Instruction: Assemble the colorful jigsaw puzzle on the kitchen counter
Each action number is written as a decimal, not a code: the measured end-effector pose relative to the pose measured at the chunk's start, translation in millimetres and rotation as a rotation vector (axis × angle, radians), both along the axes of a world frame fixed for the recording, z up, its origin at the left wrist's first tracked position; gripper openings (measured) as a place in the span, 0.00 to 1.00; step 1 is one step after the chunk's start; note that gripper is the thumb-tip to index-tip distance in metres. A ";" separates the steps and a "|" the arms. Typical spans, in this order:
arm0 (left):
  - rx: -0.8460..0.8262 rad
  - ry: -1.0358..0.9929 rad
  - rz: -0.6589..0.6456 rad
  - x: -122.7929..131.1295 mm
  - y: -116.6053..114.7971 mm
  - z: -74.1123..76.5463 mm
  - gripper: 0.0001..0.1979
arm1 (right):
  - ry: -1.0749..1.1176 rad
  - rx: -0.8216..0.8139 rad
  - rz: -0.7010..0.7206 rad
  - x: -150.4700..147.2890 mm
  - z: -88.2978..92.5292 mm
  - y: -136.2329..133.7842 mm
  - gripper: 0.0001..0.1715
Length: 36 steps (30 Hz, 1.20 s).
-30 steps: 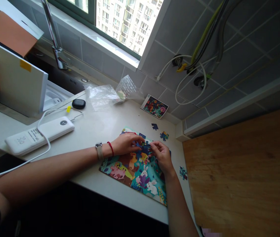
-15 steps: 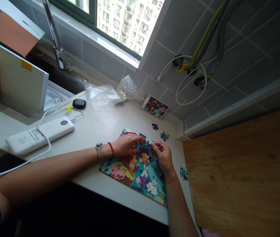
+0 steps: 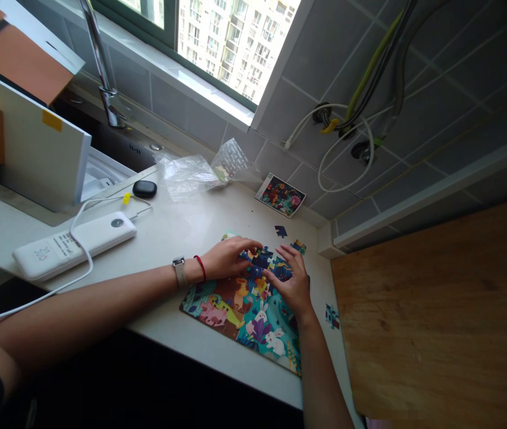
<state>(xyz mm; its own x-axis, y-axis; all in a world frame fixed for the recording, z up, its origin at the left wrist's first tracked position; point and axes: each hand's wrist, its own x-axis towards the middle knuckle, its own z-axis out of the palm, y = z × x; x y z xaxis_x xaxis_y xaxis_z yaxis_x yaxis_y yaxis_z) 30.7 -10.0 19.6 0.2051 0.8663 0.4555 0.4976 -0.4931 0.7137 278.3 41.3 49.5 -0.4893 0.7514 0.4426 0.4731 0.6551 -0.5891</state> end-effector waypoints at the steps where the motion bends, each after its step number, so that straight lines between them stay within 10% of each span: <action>1: 0.001 -0.002 0.000 -0.2 0.1 -0.2 0.24 | -0.025 0.014 0.014 0.2 -0.1 0.2 0.29; 9: -0.053 -0.062 -0.050 0.3 1.2 -3.6 0.30 | -0.061 0.019 0.032 -1.8 -2.8 -1.1 0.21; 18: -0.304 -0.587 -0.176 11.2 1.1 -1.9 0.21 | -0.009 0.057 0.002 -10.8 -6.9 -5.8 0.19; 26: -0.311 -0.569 0.029 5.6 5.5 0.7 0.17 | 0.009 -0.047 0.106 -11.2 2.7 -9.9 0.08; 36: -0.249 -0.464 -0.060 6.0 3.0 -0.2 0.13 | 0.150 -0.357 0.024 -16.5 -2.2 -15.5 0.18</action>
<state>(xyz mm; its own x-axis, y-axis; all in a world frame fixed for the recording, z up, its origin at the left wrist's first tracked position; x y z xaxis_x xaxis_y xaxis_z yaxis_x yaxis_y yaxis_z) 36.7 -7.0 19.4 0.0830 0.9527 0.2924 0.0778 -0.2987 0.9512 261.8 25.8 47.3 -0.4582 0.8603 0.2236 0.3510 0.4063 -0.8437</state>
